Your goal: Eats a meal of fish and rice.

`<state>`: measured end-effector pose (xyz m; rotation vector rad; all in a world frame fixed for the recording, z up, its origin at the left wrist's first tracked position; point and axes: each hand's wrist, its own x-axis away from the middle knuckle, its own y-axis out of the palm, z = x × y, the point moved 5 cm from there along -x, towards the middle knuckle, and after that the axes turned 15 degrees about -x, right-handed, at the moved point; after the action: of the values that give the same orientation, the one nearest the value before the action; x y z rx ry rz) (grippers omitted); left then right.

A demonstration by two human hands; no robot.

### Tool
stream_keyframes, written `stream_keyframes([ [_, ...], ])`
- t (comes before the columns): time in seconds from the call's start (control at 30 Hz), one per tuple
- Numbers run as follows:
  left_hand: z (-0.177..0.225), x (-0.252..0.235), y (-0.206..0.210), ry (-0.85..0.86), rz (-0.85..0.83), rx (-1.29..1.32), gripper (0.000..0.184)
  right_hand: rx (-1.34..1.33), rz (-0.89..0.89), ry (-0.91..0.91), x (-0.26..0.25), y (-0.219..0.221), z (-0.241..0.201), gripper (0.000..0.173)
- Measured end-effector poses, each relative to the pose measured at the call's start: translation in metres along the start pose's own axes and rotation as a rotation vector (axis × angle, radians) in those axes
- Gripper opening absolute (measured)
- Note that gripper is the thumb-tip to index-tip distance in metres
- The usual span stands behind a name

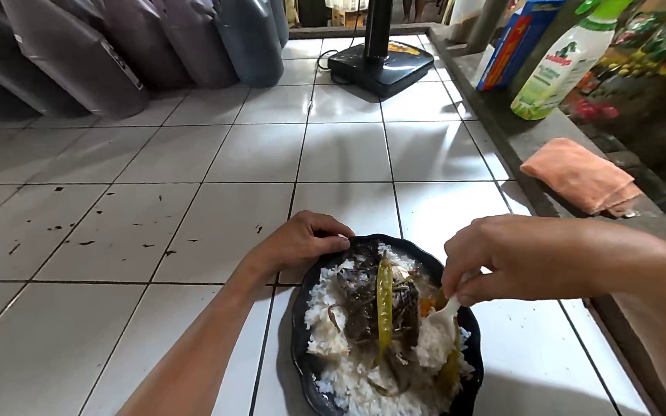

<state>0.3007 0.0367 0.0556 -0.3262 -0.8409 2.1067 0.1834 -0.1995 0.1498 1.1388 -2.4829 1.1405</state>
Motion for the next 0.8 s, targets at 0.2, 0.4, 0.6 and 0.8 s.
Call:
stream_keyframes([
  [0.2,0.001,0.001,-0.003,0.068,-0.043,-0.033,0.023,-0.072,-0.033,-0.002,-0.002,-0.002,0.003,0.013],
  [0.4,0.003,0.000,-0.007,0.046,0.053,-0.076,0.024,-0.040,-0.042,-0.046,0.000,-0.003,0.007,0.015],
  [0.6,0.004,0.004,-0.018,0.095,0.504,-0.412,0.026,-0.003,0.082,-0.294,0.015,-0.009,0.005,0.018],
  [0.8,0.012,0.010,-0.028,0.149,0.705,-0.524,0.027,-0.049,0.115,-0.471,0.017,-0.010,-0.007,0.017],
])
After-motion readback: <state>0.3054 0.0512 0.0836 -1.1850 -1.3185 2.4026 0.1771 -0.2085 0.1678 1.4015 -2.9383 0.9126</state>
